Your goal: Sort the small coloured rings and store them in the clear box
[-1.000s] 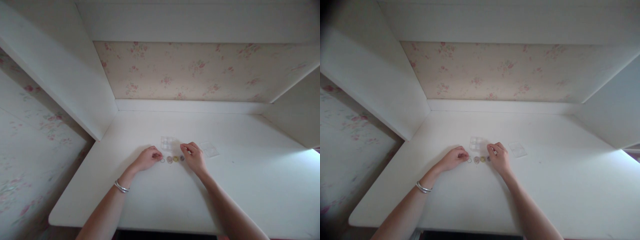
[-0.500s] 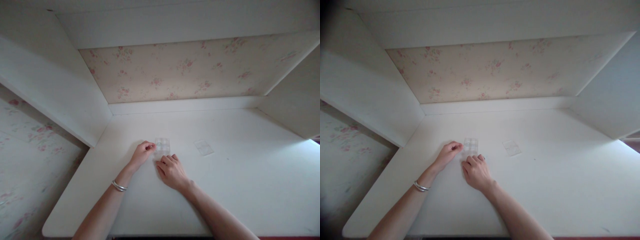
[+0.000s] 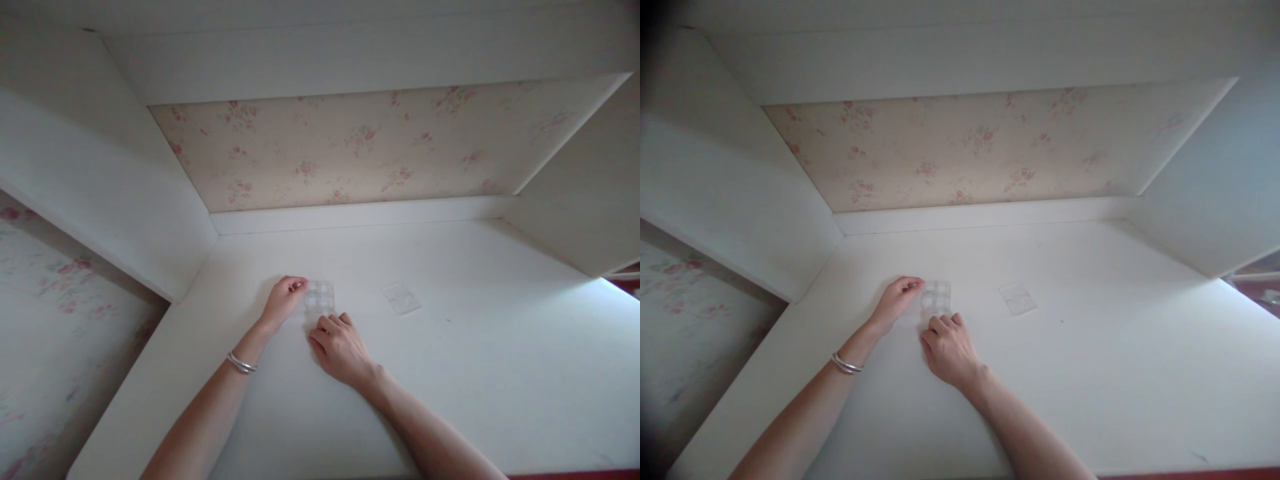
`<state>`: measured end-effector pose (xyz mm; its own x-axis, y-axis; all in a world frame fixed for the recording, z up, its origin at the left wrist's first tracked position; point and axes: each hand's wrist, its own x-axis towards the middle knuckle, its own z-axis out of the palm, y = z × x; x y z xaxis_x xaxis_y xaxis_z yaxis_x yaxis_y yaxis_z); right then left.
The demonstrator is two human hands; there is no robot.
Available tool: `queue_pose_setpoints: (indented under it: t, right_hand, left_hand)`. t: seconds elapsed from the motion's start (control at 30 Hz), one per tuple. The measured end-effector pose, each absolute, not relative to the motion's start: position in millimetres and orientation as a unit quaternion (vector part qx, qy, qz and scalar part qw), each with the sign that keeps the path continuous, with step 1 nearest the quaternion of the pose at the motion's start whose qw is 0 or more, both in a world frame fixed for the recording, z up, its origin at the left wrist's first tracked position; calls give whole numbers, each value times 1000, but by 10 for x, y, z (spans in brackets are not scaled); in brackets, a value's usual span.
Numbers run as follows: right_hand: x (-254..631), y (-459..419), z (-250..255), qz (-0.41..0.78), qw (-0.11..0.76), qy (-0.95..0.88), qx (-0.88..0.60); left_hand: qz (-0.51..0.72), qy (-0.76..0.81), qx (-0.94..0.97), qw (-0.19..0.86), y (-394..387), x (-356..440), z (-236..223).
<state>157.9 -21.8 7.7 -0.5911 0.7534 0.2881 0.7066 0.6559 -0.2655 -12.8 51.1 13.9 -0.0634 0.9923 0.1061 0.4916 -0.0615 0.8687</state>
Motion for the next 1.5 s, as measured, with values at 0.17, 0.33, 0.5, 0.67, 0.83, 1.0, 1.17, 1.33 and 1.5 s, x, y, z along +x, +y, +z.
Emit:
queue_pose_setpoints:
  t: [0.17, 0.33, 0.5, 0.67, 0.83, 1.0, 1.17, 1.33, 1.5]
  right_hand:
    - [1521, -233, 118, 49, 155, -898, -409]
    - [1471, -273, 138, 26, 131, -904, -405]
    - [1489, -249, 164, 55, 157, -898, -408]
    - [1585, -27, 190, 88, 225, -851, -466]
    - [1633, 267, 201, 70, 227, -835, -496]
    - [1559, 484, 252, 39, 207, -842, -496]
    - [1492, 596, 245, 19, 181, -847, -499]
    - [1651, 591, 161, 41, 255, -814, -521]
    - [1887, 432, 57, 91, 348, -761, -541]
  left_hand:
    - [391, 621, 578, 358, 207, -273, 133]
    - [381, 612, 589, 365, 26, -335, 82]
    - [372, 589, 626, 350, 27, -339, 12]
    - [360, 577, 660, 319, 13, -310, -2]
    - [341, 561, 695, 292, -14, -280, -29]
    - [327, 560, 703, 291, -14, -290, -44]
    - [322, 560, 707, 289, -21, -304, -20]
    - [316, 558, 712, 287, -16, -310, -42]
    - [306, 562, 714, 284, -13, -305, -50]
